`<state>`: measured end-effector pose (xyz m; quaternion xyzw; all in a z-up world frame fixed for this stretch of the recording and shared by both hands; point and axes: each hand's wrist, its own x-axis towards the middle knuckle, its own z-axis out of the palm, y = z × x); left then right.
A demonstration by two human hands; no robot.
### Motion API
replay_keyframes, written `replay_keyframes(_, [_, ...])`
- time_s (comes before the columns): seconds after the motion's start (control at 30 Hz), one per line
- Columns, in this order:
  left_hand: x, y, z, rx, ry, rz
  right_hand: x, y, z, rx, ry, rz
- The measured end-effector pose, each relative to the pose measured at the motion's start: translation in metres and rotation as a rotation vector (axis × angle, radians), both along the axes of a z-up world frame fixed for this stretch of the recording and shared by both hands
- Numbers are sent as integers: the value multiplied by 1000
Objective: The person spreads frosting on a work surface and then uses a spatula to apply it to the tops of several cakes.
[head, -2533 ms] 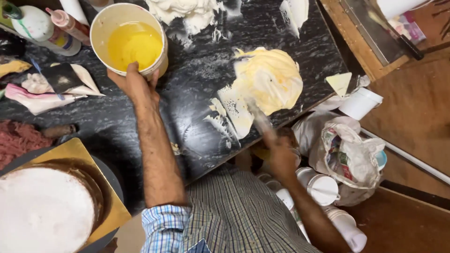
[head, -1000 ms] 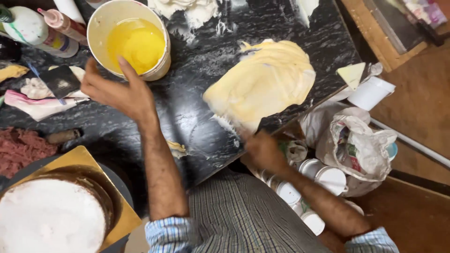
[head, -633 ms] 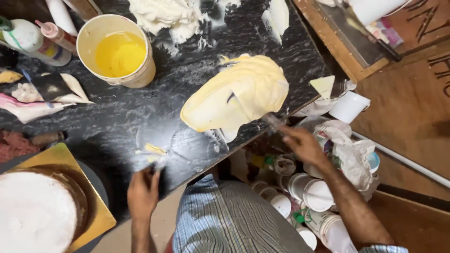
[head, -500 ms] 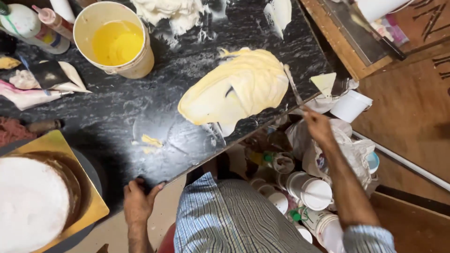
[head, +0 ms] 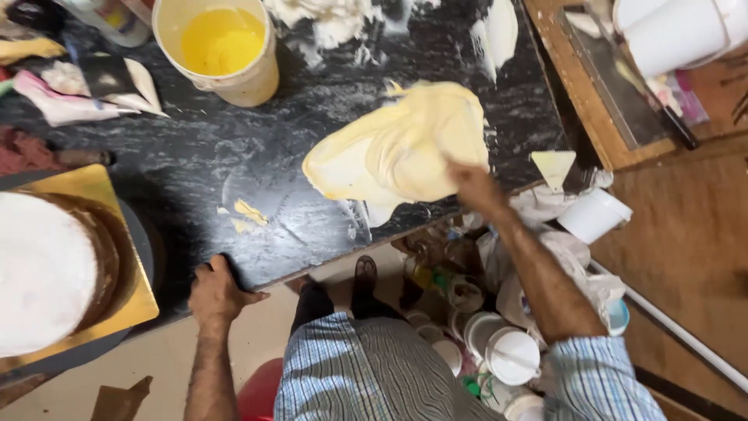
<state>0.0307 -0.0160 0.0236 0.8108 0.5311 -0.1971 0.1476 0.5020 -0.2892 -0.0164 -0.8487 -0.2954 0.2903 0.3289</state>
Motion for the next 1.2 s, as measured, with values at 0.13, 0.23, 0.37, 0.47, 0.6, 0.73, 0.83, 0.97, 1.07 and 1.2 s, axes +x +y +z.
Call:
replay_keyframes(0.13, [0, 2, -1, 16, -14, 3, -65, -28, 45, -595, -351, 531])
replay_keyframes(0.23, [-6, 1, -7, 26, -44, -18, -53, -37, 69, -724, -498, 340])
replay_keyframes(0.37, [-11, 1, -6, 11, -99, -20, -59, 20, 15, -201, -196, -35])
replay_keyframes(0.47, [-16, -1, -5, -3, -171, 1, -152, 25, -5, -93, -124, 120])
replay_keyframes(0.6, [-25, -4, -14, -3, -236, -24, -159, -26, 50, -589, -542, 290])
replay_keyframes(0.73, [-16, 3, -9, -67, -223, 7, -102, 11, 49, -363, -388, -146])
replay_keyframes(0.83, [-13, 6, -3, -111, -192, 6, -154, 59, 6, -208, -202, -204])
replay_keyframes(0.97, [-17, 5, -2, -108, -219, -20, -238, 32, 23, -439, -433, 315])
replay_keyframes(1.07, [-16, 5, -8, -95, -218, -22, -198, -7, 65, -353, -574, 279])
replay_keyframes(1.2, [-18, 3, -7, -111, -195, 0, -135, 43, 34, -259, -230, -139])
